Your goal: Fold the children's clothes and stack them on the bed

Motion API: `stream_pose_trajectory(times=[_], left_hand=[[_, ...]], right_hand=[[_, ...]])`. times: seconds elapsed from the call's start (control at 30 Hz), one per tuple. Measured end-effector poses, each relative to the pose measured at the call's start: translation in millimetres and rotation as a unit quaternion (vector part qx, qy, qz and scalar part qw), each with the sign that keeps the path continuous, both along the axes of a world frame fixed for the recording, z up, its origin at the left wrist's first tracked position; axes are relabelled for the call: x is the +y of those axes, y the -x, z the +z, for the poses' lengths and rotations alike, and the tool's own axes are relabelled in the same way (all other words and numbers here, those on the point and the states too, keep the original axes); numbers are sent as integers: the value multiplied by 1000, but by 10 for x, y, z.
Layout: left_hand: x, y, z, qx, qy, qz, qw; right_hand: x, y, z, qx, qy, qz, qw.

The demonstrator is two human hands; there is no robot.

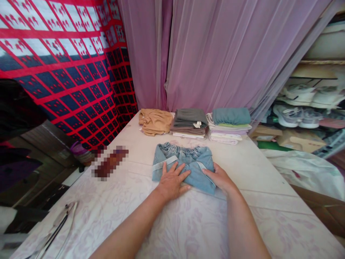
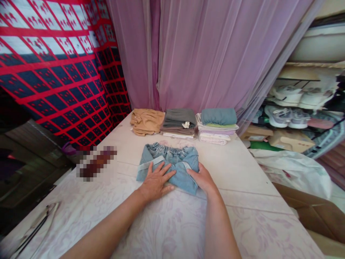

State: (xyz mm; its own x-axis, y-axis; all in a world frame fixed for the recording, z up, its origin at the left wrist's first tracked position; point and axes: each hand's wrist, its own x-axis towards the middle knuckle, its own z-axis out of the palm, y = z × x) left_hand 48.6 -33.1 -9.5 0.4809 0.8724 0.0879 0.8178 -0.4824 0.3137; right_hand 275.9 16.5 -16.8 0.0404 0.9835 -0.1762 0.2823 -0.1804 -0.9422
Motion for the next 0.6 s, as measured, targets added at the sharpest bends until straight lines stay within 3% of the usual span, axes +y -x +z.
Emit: stream_pose_trajectory(times=[0.2, 0.43, 0.53, 0.6], left_hand=[[-16, -42, 29, -19, 6, 26, 999], [-12, 16, 109, -109, 63, 26, 992], [-33, 159, 143, -259, 110, 42, 959], [-46, 280, 182, -398, 158, 79, 900]], right_hand=[[-73, 146, 240, 138, 28, 10, 990], [-101, 536, 460, 166, -8, 14, 986], [-53, 772, 530, 161, -36, 17, 986], [-6, 941, 575, 128, -49, 18, 990]])
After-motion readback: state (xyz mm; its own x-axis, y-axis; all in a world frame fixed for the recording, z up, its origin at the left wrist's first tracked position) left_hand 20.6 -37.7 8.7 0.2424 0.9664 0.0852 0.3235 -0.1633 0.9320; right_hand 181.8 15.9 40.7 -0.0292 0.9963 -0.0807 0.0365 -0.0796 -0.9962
